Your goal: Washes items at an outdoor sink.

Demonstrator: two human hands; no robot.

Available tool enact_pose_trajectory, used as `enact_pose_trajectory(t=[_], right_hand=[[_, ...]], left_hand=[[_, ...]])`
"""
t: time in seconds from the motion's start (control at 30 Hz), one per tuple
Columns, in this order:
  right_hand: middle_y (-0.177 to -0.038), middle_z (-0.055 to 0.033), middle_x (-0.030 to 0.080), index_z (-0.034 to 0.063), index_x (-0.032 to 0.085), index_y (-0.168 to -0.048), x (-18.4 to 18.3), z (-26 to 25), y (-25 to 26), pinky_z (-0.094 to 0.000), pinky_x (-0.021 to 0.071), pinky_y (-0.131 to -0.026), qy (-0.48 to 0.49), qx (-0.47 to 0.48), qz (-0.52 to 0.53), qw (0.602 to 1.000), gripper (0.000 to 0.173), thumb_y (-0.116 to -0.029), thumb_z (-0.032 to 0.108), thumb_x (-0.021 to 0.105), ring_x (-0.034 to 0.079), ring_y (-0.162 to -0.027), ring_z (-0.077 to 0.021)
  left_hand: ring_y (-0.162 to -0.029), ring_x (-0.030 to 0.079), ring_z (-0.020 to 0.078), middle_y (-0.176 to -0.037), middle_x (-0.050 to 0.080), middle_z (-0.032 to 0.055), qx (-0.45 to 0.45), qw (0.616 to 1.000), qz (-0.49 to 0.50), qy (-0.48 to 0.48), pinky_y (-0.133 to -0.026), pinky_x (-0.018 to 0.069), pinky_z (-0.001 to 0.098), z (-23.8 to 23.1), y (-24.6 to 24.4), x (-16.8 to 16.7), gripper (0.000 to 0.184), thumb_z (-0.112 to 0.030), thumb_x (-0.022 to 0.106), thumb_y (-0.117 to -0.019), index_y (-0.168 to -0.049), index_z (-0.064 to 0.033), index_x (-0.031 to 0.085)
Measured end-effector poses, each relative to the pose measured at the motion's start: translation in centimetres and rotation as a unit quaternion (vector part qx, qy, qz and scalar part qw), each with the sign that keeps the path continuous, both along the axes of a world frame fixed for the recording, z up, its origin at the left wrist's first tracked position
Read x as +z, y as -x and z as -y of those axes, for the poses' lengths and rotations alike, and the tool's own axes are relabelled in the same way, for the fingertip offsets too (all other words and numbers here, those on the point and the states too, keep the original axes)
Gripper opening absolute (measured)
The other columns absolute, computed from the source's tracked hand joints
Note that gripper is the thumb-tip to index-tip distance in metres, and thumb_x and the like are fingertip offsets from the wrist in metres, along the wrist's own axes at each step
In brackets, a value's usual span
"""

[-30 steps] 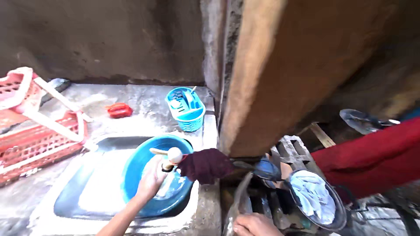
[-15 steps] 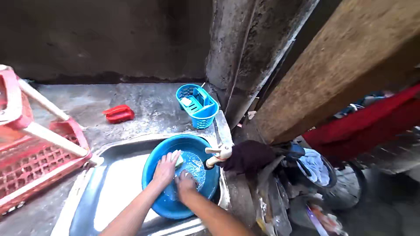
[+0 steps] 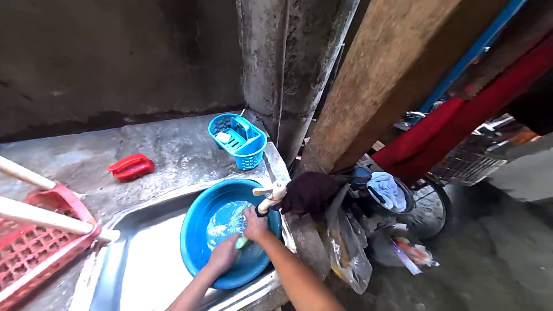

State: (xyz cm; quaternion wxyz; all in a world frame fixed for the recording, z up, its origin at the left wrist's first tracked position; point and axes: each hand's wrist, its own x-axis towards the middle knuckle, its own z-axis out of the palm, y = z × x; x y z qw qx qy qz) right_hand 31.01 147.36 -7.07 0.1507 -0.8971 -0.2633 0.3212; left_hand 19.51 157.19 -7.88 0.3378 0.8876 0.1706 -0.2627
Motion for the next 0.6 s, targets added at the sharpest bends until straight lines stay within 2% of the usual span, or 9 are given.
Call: enact_pose_trajectory(t=[0.03, 0.1, 0.13, 0.17, 0.23, 0.33, 0.4, 0.53, 0.6], right_hand=[[-0.16, -0.02, 0.037, 0.012, 0.045, -0.153, 0.2, 0.0, -0.5, -0.0652, 0.0418, -0.106, -0.038, -0.048, -0.048, 0.997, 0.066, -0.09, 0.007, 0.065, 0.038, -0.144, -0.0448], [-0.153, -0.0198, 0.046, 0.0083, 0.042, -0.155, 0.2, 0.0, -0.6, -0.0525, 0.0444, -0.107, -0.164, -0.181, -0.194, 0.95, 0.061, -0.0958, 0.001, 0.056, 0.05, -0.135, -0.0338], [-0.141, -0.0229, 0.051, 0.0045, 0.041, -0.152, 0.0, -0.2, 0.1, -0.0487, 0.046, -0.097, -0.26, -0.251, -0.267, 0.893, 0.059, -0.0946, -0.004, 0.051, 0.054, -0.12, -0.0313], [-0.137, -0.0254, 0.053, 0.0016, 0.042, -0.15, 0.3, -0.8, 1.4, -0.0489, 0.0476, -0.096, -0.334, -0.297, -0.299, 0.843, 0.058, -0.0924, -0.005, 0.05, 0.055, -0.117, -0.0316], [-0.15, -0.0268, 0.045, 0.0001, 0.046, -0.149, 2.2, -1.9, 4.9, -0.0527, 0.041, -0.11, -0.394, -0.315, -0.217, 0.836, 0.055, -0.095, 0.002, 0.056, 0.048, -0.134, -0.0376], [-0.155, -0.0241, 0.045, 0.0018, 0.055, -0.146, 3.0, -2.0, 8.5, -0.057, 0.0381, -0.113, -0.396, -0.167, 0.012, 0.903, 0.046, -0.1026, 0.015, 0.049, 0.046, -0.139, -0.0445], [-0.151, -0.0227, 0.052, 0.0006, 0.058, -0.142, 2.0, -1.7, 6.5, -0.0544, 0.0409, -0.112, -0.407, -0.109, 0.073, 0.904, 0.042, -0.1055, 0.015, 0.042, 0.051, -0.137, -0.0403], [-0.153, -0.0241, 0.047, 0.0025, 0.047, -0.151, 1.9, -2.4, 2.5, -0.0491, 0.0358, -0.119, -0.344, -0.265, -0.058, 0.899, 0.046, -0.11, 0.024, 0.041, 0.045, -0.143, -0.0347], [-0.155, -0.0236, 0.045, 0.0037, 0.045, -0.152, 3.3, -2.6, 4.0, -0.0505, 0.0362, -0.119, -0.329, -0.267, -0.057, 0.904, 0.047, -0.1077, 0.019, 0.045, 0.044, -0.144, -0.036]], left_hand=[[-0.123, 0.061, 0.0397, -0.136, 0.059, 0.0268, 0.119, 0.987, 0.018, 0.11, -0.105, 0.0484, 0.0563, -1.1, 0.3, -0.4, 0.047, -0.01, 0.056, -0.1029, -0.148, -0.0012, 0.046], [-0.115, 0.061, 0.0372, -0.134, 0.057, 0.0276, 0.358, 0.887, 0.057, 0.285, -0.096, 0.0514, 0.0537, -1.6, 0.4, 0.1, 0.049, -0.017, 0.05, -0.1075, -0.153, -0.0042, 0.036], [-0.117, 0.06, 0.0351, -0.137, 0.055, 0.0251, 0.43, 0.834, 0.069, 0.338, -0.096, 0.0514, 0.0528, -1.6, -0.1, 0.6, 0.052, -0.024, 0.047, -0.1093, -0.156, -0.0098, 0.031], [-0.117, 0.061, 0.0331, -0.138, 0.056, 0.0228, 0.475, 0.794, 0.079, 0.37, -0.095, 0.0519, 0.0521, -1.4, -0.8, 1.2, 0.052, -0.029, 0.045, -0.1099, -0.158, -0.0137, 0.03], [-0.109, 0.062, 0.0272, -0.13, 0.059, 0.0201, 0.513, 0.753, 0.114, 0.396, -0.091, 0.053, 0.0467, -0.5, -2.2, 2.4, 0.047, -0.028, 0.041, -0.1109, -0.154, -0.0095, 0.035], [-0.099, 0.06, 0.0158, -0.117, 0.06, 0.0174, 0.496, 0.756, 0.171, 0.391, -0.091, 0.0496, 0.031, 1.9, -2.0, 7.5, 0.039, -0.017, 0.026, -0.113, -0.138, 0.0076, 0.045], [-0.099, 0.06, 0.0169, -0.118, 0.059, 0.0188, 0.518, 0.745, 0.175, 0.382, -0.092, 0.048, 0.0321, 3.6, -2.6, 10.8, 0.037, -0.012, 0.026, -0.1127, -0.139, 0.0086, 0.042], [-0.11, 0.062, 0.0288, -0.128, 0.06, 0.0251, 0.526, 0.755, 0.151, 0.363, -0.097, 0.0484, 0.0458, 4.9, -3.4, 11.7, 0.038, -0.011, 0.039, -0.1106, -0.145, 0.0056, 0.041], [-0.112, 0.061, 0.0288, -0.129, 0.06, 0.0259, 0.511, 0.775, 0.157, 0.336, -0.099, 0.0479, 0.044, 4.7, -3.3, 11.6, 0.037, -0.01, 0.038, -0.1108, -0.142, 0.0077, 0.044]])
